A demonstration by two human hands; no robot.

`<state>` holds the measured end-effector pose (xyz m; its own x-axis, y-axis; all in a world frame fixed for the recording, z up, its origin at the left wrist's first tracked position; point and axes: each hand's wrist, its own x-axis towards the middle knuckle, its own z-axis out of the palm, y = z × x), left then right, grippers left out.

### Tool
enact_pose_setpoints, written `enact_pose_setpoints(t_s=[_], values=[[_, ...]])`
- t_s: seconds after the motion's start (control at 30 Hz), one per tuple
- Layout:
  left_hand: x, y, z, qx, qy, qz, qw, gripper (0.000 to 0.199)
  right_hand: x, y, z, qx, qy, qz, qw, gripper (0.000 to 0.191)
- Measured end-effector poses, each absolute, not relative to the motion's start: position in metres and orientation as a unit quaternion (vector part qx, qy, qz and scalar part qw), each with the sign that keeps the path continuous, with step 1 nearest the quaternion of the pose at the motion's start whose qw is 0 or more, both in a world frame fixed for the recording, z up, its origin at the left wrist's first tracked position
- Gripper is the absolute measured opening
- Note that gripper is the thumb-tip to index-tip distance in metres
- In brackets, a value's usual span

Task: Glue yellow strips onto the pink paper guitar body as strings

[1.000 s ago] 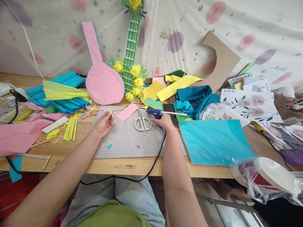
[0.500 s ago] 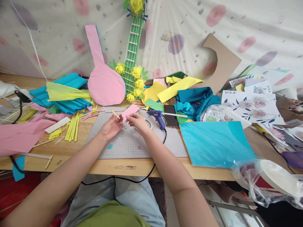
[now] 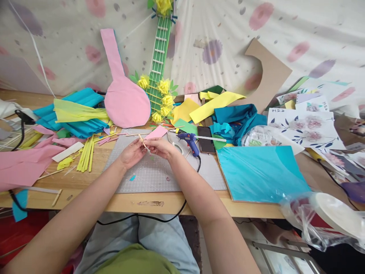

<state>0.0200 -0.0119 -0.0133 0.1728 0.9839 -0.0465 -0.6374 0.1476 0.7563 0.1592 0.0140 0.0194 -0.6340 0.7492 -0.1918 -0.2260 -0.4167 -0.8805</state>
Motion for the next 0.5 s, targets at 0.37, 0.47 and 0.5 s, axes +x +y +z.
enact_pose_setpoints(t_s=[0.37, 0.47, 0.5], values=[[0.013, 0.050, -0.005, 0.677, 0.677, 0.242, 0.157, 0.044, 0.195, 0.021, -0.005, -0.325, -0.402, 0.727, 0.452, 0.030], [0.022, 0.062, 0.001, 0.666, 0.719, 0.122, 0.156, 0.050, 0.197, 0.021, -0.008, -0.333, -0.393, 0.718, 0.468, 0.029], [0.024, 0.065, 0.002, 0.654, 0.727, 0.121, 0.171, 0.046, 0.197, 0.021, -0.008, -0.334, -0.394, 0.715, 0.472, 0.029]])
